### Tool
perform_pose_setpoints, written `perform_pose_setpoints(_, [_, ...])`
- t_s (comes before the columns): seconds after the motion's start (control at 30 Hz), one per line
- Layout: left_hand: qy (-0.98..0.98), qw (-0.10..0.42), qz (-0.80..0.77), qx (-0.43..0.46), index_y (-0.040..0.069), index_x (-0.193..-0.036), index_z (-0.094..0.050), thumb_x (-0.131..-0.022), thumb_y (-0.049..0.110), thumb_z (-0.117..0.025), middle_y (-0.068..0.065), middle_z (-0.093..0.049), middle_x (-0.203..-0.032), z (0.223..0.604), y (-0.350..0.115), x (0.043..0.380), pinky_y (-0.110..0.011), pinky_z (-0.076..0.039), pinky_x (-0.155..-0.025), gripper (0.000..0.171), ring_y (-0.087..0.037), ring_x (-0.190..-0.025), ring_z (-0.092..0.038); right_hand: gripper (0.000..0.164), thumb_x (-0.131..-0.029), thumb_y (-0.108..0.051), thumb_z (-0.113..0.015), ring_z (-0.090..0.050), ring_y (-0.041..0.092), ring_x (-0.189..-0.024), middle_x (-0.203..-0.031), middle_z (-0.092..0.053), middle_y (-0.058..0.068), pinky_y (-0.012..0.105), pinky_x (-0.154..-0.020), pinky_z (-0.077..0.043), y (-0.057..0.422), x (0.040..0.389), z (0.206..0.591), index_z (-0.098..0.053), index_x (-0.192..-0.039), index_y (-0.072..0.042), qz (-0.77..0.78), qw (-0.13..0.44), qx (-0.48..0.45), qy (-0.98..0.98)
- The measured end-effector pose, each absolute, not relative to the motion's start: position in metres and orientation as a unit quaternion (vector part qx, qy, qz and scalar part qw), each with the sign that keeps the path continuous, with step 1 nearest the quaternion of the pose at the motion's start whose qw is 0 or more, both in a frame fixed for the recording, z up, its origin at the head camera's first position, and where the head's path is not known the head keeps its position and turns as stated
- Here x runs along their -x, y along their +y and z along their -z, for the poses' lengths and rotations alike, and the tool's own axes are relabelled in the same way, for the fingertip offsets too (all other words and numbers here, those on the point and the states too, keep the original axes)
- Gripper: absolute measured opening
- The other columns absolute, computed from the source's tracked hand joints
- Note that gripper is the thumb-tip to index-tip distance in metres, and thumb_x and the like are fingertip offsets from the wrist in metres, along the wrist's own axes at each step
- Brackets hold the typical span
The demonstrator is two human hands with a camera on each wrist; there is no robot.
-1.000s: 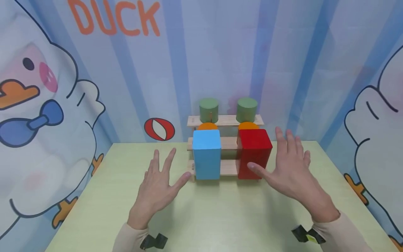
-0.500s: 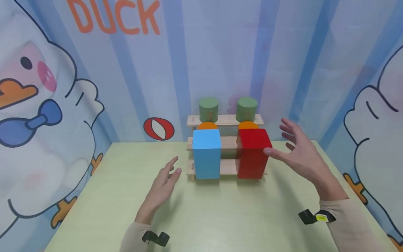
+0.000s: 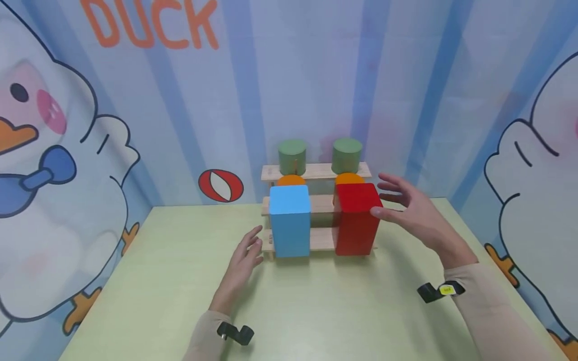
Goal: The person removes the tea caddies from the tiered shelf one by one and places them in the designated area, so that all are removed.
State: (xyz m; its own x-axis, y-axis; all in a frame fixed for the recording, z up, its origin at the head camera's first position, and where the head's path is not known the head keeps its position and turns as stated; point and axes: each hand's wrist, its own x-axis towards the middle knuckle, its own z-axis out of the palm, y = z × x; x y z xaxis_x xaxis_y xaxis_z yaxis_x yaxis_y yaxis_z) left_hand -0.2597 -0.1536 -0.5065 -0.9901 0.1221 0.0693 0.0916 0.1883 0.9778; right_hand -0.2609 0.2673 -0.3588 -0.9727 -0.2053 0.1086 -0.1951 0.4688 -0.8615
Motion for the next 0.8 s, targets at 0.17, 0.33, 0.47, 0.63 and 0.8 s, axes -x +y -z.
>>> perform_pose_setpoints(0.17, [0.787, -0.003, -0.614, -0.054, 0.022, -0.172, -0.043, -0.122, 0.035, -0.047, -0.020, -0.039, -0.174, 0.514, -0.146, 0.267, -0.056, -0.055, -0.116, 0.052, -0.045, -0.151, -0.053, 0.100, -0.098, -0.041, -0.086, -0.044, 0.046, -0.155, -0.175, -0.039, 0.017, 0.063, -0.111, -0.057, 0.267, 0.269, 0.364, -0.027, -0.178, -0.023, 0.509, 0.018, 0.133, 0.850])
perform_pose_setpoints(0.33, [0.801, -0.004, -0.598, -0.030, 0.027, -0.169, -0.047, -0.121, 0.040, -0.047, -0.010, -0.040, -0.175, 0.518, -0.142, 0.271, -0.051, -0.058, -0.113, 0.050, -0.038, -0.148, -0.058, 0.097, -0.098, -0.037, -0.086, -0.046, 0.044, -0.152, -0.173, -0.041, 0.016, 0.045, -0.104, -0.062, 0.270, 0.275, 0.370, -0.031, -0.176, -0.022, 0.522, 0.033, 0.139, 0.841])
perform_pose_setpoints(0.47, [0.803, -0.010, -0.595, -0.039, 0.025, -0.168, -0.049, -0.121, 0.038, -0.046, -0.008, -0.043, -0.173, 0.519, -0.142, 0.274, -0.050, -0.058, -0.112, 0.049, -0.037, -0.147, -0.058, 0.094, -0.099, -0.036, -0.086, -0.047, 0.043, -0.150, -0.171, -0.043, 0.015, 0.039, -0.102, -0.061, 0.271, 0.279, 0.372, -0.034, -0.176, -0.023, 0.531, 0.039, 0.140, 0.835])
perform_pose_setpoints(0.63, [0.808, -0.015, -0.587, -0.044, 0.026, -0.166, -0.053, -0.120, 0.042, -0.050, -0.008, -0.047, -0.170, 0.519, -0.142, 0.275, -0.049, -0.059, -0.110, 0.049, -0.034, -0.141, -0.063, 0.091, -0.099, -0.034, -0.086, -0.048, 0.042, -0.148, -0.168, -0.046, 0.015, 0.038, -0.101, -0.061, 0.270, 0.281, 0.373, -0.036, -0.175, -0.025, 0.537, 0.041, 0.143, 0.830])
perform_pose_setpoints(0.8, [0.820, -0.021, -0.571, -0.047, 0.027, -0.164, -0.056, -0.119, 0.039, -0.055, -0.009, -0.051, -0.168, 0.524, -0.145, 0.273, -0.048, -0.061, -0.107, 0.047, -0.031, -0.133, -0.068, 0.091, -0.097, -0.029, -0.088, -0.049, 0.041, -0.147, -0.164, -0.048, 0.015, 0.035, -0.097, -0.063, 0.266, 0.281, 0.376, -0.038, -0.173, -0.024, 0.544, 0.044, 0.148, 0.825])
